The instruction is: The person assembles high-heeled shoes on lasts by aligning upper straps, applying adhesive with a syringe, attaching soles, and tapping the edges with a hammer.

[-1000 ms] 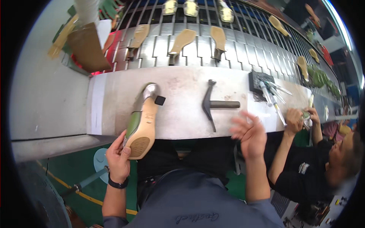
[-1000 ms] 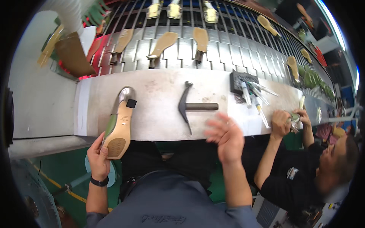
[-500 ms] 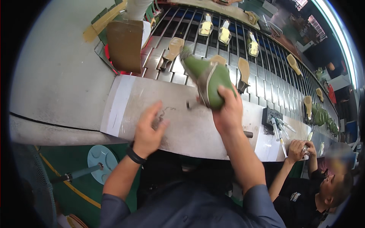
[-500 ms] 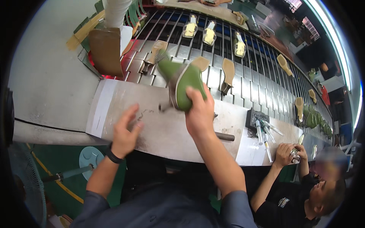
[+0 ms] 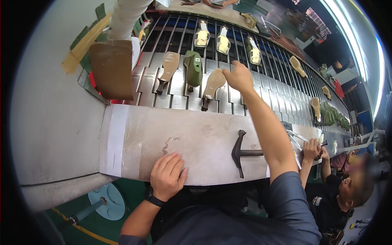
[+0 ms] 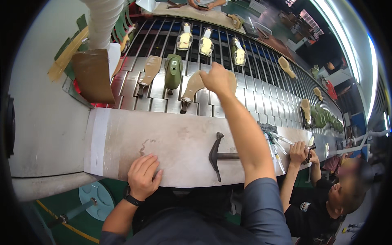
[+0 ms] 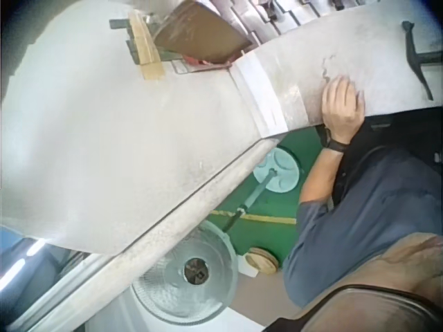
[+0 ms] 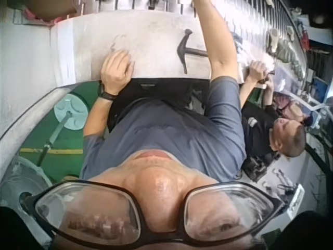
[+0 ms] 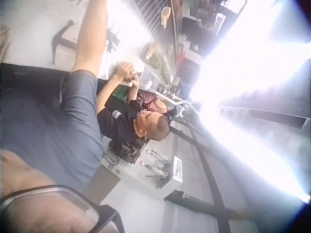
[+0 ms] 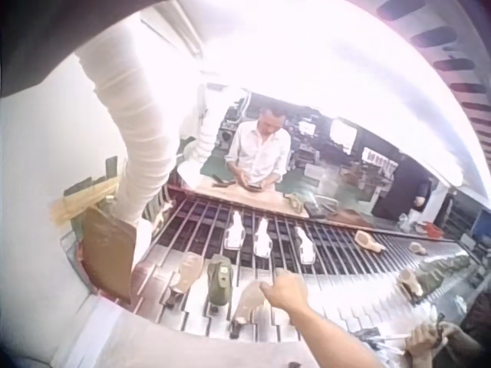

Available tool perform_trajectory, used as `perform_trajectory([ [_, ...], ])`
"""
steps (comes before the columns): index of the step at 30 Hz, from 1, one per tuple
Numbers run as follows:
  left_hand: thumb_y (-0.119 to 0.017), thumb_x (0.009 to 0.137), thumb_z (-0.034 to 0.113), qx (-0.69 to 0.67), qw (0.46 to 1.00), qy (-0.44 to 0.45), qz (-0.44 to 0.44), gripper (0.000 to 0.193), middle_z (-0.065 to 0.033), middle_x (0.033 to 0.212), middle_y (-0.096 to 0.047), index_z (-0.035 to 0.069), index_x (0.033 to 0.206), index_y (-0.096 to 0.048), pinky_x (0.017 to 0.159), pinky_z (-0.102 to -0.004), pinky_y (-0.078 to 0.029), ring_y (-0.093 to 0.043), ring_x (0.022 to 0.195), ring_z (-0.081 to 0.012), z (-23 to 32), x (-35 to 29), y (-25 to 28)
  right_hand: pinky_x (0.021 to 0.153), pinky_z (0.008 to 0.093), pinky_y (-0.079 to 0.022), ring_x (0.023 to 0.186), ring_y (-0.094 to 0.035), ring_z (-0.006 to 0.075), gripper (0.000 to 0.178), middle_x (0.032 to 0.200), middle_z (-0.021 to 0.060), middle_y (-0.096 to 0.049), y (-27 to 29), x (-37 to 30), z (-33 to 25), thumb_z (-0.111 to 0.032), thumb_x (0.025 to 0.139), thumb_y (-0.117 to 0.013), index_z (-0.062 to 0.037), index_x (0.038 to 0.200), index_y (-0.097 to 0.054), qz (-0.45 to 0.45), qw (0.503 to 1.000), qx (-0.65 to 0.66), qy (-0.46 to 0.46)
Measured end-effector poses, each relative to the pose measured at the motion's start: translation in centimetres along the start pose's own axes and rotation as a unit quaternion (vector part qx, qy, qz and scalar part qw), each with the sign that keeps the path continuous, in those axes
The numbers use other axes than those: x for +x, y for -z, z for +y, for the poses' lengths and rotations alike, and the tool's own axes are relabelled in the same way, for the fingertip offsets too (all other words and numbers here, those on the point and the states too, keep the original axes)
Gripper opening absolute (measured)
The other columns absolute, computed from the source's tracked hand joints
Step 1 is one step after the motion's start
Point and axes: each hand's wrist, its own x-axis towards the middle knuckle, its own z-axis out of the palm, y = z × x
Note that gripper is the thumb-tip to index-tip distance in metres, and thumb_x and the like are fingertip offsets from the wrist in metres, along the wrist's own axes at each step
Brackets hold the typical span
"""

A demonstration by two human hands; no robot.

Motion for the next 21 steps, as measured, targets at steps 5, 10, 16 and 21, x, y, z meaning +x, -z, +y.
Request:
perform_trajectory([
  [5, -0.080, 0.079, 0.012, 0.006, 1.000, -0.013, -0.021, 0.024, -0.0149, 0.111, -0.075, 0.000, 0.099, -0.074, 0.097, -0.0491, -0.056, -0.071, 0.111, -0.0330, -0.5, 0.1, 0.2, 0.099, 0.0474, -0.056, 0.122, -0.068, 0.0409, 0.043, 0.125, 0.0309, -0.071, -0.3, 0.7, 9.2, -0.024, 0.088, -0.068, 0.0050, 0.119, -0.067, -0.284, 0.921, -0.255, -0.077],
  [10, -0.078, 0.081, 0.013, 0.010, 0.999, 0.000, -0.043, 0.021, -0.0145, 0.112, -0.075, 0.001, 0.098, -0.074, 0.096, -0.0493, -0.056, -0.072, 0.109, -0.0320, -0.6, 0.7, -0.5, 0.097, 0.0469, -0.058, 0.116, -0.071, 0.0416, 0.035, 0.121, 0.0288, -0.073, -1.7, 4.3, 17.9, -0.018, 0.089, -0.064, 0.0041, 0.115, -0.074, -0.201, 0.952, -0.201, -0.114],
  [16, -0.075, 0.082, 0.015, 0.060, 0.995, 0.016, -0.083, 0.018, -0.0138, 0.110, -0.075, 0.002, 0.094, -0.073, 0.094, -0.0497, -0.056, -0.072, 0.107, -0.0333, -0.5, 0.9, -0.1, 0.098, 0.0524, -0.054, 0.112, -0.070, 0.0451, 0.032, 0.113, 0.0313, -0.073, 1.4, 12.9, 20.7, -0.019, 0.092, -0.060, 0.0029, 0.114, -0.070, 0.036, 0.996, -0.041, -0.078],
  [21, -0.071, 0.083, 0.015, 0.077, 0.991, 0.028, -0.107, 0.017, -0.0146, 0.108, -0.074, 0.001, 0.093, -0.071, 0.094, -0.0506, -0.054, -0.071, 0.108, -0.0358, -0.3, 0.6, -0.1, 0.102, 0.0525, -0.053, 0.117, -0.068, 0.0466, 0.057, 0.123, 0.0307, -0.070, -2.0, 20.4, 22.1, -0.041, 0.094, -0.069, -0.0009, 0.133, -0.059, -0.002, 0.991, -0.110, -0.077],
])
